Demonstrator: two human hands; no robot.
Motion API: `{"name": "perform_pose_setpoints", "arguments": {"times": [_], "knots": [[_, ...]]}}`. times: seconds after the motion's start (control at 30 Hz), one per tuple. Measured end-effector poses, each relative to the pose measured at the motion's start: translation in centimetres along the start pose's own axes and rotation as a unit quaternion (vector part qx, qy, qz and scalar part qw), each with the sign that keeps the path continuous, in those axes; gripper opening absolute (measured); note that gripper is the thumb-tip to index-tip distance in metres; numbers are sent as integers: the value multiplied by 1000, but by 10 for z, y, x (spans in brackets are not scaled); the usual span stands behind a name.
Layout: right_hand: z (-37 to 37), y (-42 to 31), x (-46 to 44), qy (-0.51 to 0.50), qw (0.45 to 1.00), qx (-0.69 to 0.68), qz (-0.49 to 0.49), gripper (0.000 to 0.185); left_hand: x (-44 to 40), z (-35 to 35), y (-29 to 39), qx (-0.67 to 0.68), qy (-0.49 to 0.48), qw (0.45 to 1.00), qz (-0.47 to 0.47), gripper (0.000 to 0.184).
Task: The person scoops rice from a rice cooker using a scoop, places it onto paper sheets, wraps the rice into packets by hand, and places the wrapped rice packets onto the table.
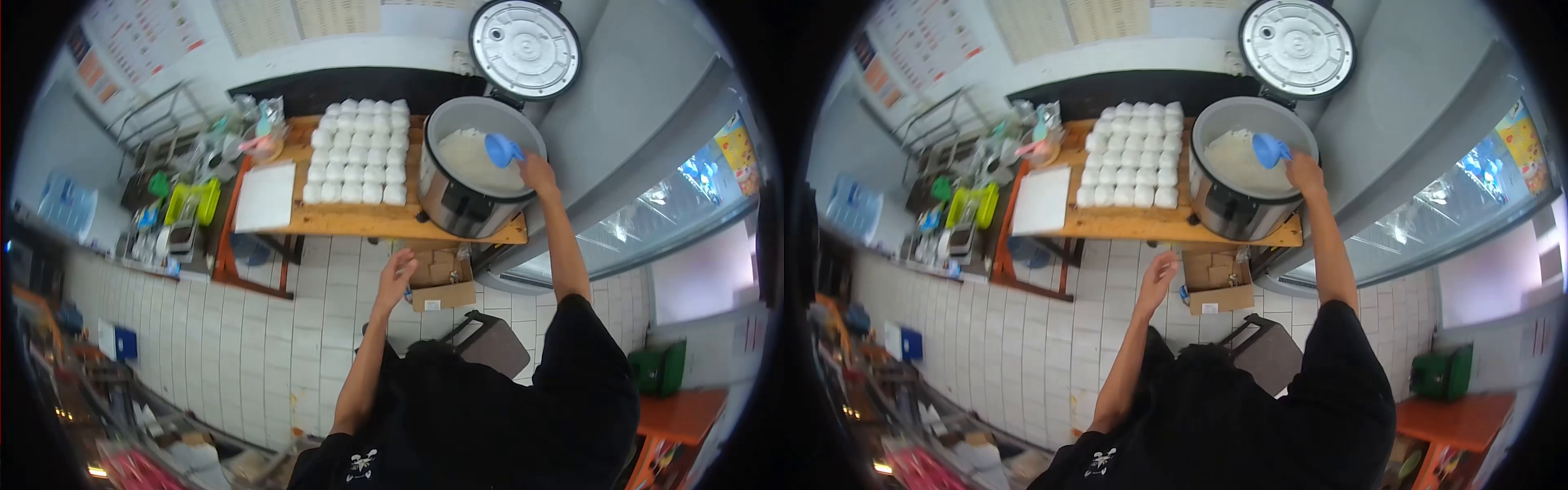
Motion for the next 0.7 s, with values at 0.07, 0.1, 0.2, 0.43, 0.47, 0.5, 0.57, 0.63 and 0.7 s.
{"name": "perform_pose_setpoints", "arguments": {"times": [0.07, 0.1, 0.2, 0.43, 0.47, 0.5, 0.57, 0.63, 0.7], "knots": [[-6, -13, -41, -90, 983, 158, -39, 26, -72, -14, 57, -50, -37, 998, -30, 57], [-13, -14, -58, -104, 973, 203, -39, 23, -101, -20, 81, -71, -53, 996, -22, 60], [-54, -2, -81, -180, 929, 323, -31, 18, -168, -46, 95, -178, -198, 962, 57, 63], [-78, -4, -60, -344, 908, 236, 26, 16, -209, -65, 81, -120, -343, 926, 102, 61], [-82, -18, -55, -343, 903, 251, 64, 17, -211, -67, 80, -118, -362, 919, 101, 62], [-86, -29, -48, -383, 895, 223, 42, 17, -212, -66, 75, -115, -366, 918, 100, 63], [-86, -57, -40, -452, 876, 167, -3, 18, -219, -67, 72, -110, -373, 917, 89, 65], [-118, -89, -12, -496, 868, 27, 8, 20, -224, -68, 66, -125, -405, 898, 117, 59], [-106, -118, -14, -477, 879, 24, -6, 23, -231, -74, 65, -234, -463, 847, 113, 58]]}}
Point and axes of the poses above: each hand's wrist, its own x-axis away from the middle knuckle, its own z-axis out of the back of the hand, y = z × x, the point moved 10 cm from there along -x, towards the middle knuckle, and after that the axes turned 8 degrees about -y, right-handed, at the moved point
